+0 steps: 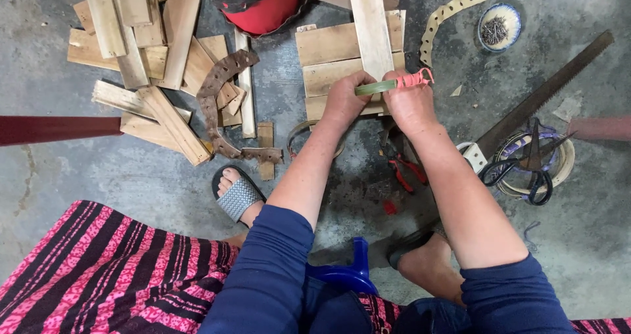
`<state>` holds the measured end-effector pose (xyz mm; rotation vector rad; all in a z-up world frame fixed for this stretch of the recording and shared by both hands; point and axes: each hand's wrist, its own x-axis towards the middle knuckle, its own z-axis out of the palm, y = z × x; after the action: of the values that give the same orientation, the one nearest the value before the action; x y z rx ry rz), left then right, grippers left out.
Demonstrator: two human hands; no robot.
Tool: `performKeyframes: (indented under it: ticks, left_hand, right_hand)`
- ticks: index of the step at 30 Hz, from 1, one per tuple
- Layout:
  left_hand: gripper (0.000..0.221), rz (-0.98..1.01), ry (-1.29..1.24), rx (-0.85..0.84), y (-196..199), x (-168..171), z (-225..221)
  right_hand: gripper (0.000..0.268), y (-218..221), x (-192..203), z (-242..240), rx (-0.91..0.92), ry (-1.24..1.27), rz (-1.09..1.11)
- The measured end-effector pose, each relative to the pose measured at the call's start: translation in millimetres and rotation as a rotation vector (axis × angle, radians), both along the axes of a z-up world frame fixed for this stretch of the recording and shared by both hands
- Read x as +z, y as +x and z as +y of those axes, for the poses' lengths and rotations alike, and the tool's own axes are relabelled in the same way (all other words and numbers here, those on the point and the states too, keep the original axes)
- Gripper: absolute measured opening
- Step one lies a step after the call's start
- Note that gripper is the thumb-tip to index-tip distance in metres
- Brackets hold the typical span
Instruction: Assembling wooden hoops for percussion instruments by bending wood strips and securing them with cord.
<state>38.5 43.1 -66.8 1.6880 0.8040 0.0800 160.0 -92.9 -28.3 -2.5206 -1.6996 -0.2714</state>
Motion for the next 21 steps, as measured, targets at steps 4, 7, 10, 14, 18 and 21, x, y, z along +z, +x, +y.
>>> performKeyframes:
  ticks: [4,7,10,14,18,21]
  left_hand:
    - [0.021,-0.040,-0.024,0.016,-2,7,1]
    - [0.023,-0.044,-0.019,0.015,-3,6,0]
    - [0.023,-0.047,-0.001,0.006,-4,8,0]
    - [0.022,-0.045,-0.019,0.014,-1,5,1]
    - [0.018,-0.051,-0.054,0.004,-4,8,5]
    - [0.019,-0.067,-0.048,-0.010,-4,5,5]
  right_hand:
    - [0.013,-4,8,4,0.004,0.066,0.065]
    - [0.014,-6,6,7,-0.012,0.075,-0.032]
    - [0.013,-8,11,10,0.002,0.087,0.000]
    - [0.010,-10,16,10,0.034,0.079,0.003]
    - [0.005,-19,24,9,0.046,0.087,-0.017]
    - [0.007,-24,21,8,0.045,0.083,-0.083]
